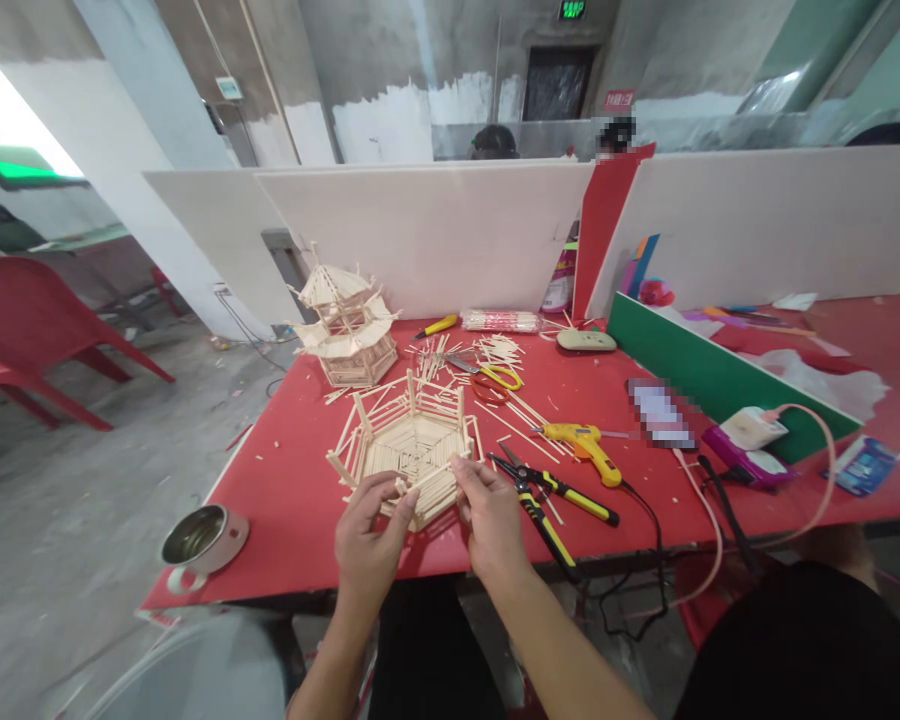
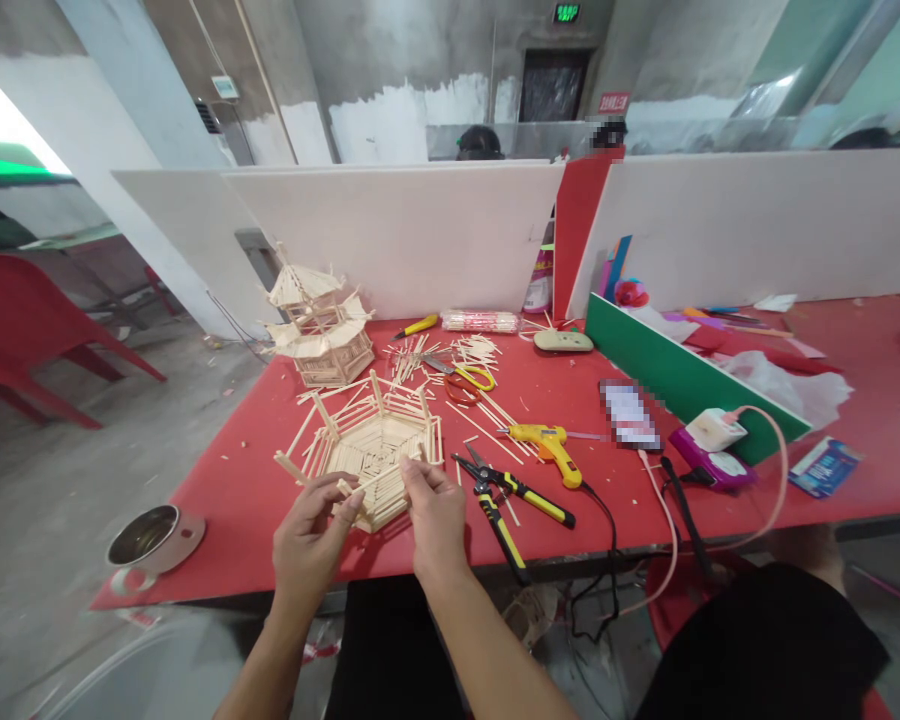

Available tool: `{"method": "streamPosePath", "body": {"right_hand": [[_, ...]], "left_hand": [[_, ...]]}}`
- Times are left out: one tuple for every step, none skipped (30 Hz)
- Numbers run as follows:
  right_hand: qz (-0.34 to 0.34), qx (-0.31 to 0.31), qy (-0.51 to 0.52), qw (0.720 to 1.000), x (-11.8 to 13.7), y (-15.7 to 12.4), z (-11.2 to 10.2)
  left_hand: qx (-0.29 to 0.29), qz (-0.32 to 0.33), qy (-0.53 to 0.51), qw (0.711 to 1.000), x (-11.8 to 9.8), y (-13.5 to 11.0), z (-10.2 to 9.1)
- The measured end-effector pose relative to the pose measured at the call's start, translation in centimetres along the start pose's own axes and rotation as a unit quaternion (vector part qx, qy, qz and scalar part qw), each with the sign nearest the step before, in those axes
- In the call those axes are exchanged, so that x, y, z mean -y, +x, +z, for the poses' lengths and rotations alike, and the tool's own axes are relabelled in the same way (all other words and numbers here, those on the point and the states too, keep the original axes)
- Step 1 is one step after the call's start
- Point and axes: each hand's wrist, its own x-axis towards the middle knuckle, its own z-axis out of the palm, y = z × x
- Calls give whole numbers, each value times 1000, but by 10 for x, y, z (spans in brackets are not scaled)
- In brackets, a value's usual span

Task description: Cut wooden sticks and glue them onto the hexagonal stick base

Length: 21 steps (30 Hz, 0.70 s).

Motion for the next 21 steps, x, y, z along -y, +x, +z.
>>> {"method": "streamPosePath", "body": {"right_hand": [[0, 1, 1, 1000, 0, 0, 0], [0, 2, 0, 1000, 0, 0, 0], [0, 2, -2, 1000, 0, 0, 0], [0, 1, -4, 1000, 0, 0, 0], [-1, -2, -6, 1000, 0, 0, 0], [0, -4, -7, 1000, 0, 0, -1], [1, -6, -7, 1000, 0, 0, -1], [2, -6, -7, 1000, 0, 0, -1], [2, -6, -6, 1000, 0, 0, -1], [2, -5, -6, 1000, 0, 0, -1], [1, -4, -6, 1000, 0, 0, -1], [0, -2, -5, 1000, 0, 0, 0], [1, -1, -4, 1000, 0, 0, 0], [2, 0, -2, 1000, 0, 0, 0], [3, 0, -1, 1000, 0, 1, 0], [4, -1, 0, 1000, 0, 1, 0], [4, -1, -1, 1000, 1, 1, -1], [4, -2, -2, 1000, 1, 1, -1], [3, -3, -4, 1000, 0, 1, -1], [1, -4, -6, 1000, 0, 1, -1], [0, -3, -7, 1000, 0, 1, -1]], "left_hand": [[1, -2, 1, 1000, 0, 0, 0], [1, -3, 1, 1000, 0, 0, 0], [0, -3, 1, 1000, 0, 0, 0], [-1, -3, 2, 1000, -1, 1, 0], [-1, -2, 2, 1000, -1, 1, 0], [-1, 0, 2, 1000, -1, 1, 0], [-2, 0, 3, 1000, -2, 1, 0], [-1, 0, 3, 1000, -2, 1, 0], [1, 1, 5, 1000, -2, 2, 0], [1, 1, 6, 1000, -1, 1, 0], [1, 1, 7, 1000, -1, 1, 0], [0, 3, 7, 1000, -1, 1, 0], [0, 5, 7, 1000, -1, 1, 0], [-1, 6, 5, 1000, 0, 1, 0], [-1, 8, 4, 1000, 0, 0, 0], [-1, 9, 2, 1000, 0, 0, 0], [-1, 9, 0, 1000, 0, 0, 0], [-1, 8, 0, 1000, 0, 0, 0], [0, 7, -1, 1000, 0, 0, 0], [0, 6, -1, 1000, 0, 0, 0], [2, 5, -2, 1000, 0, 0, 0]]}}
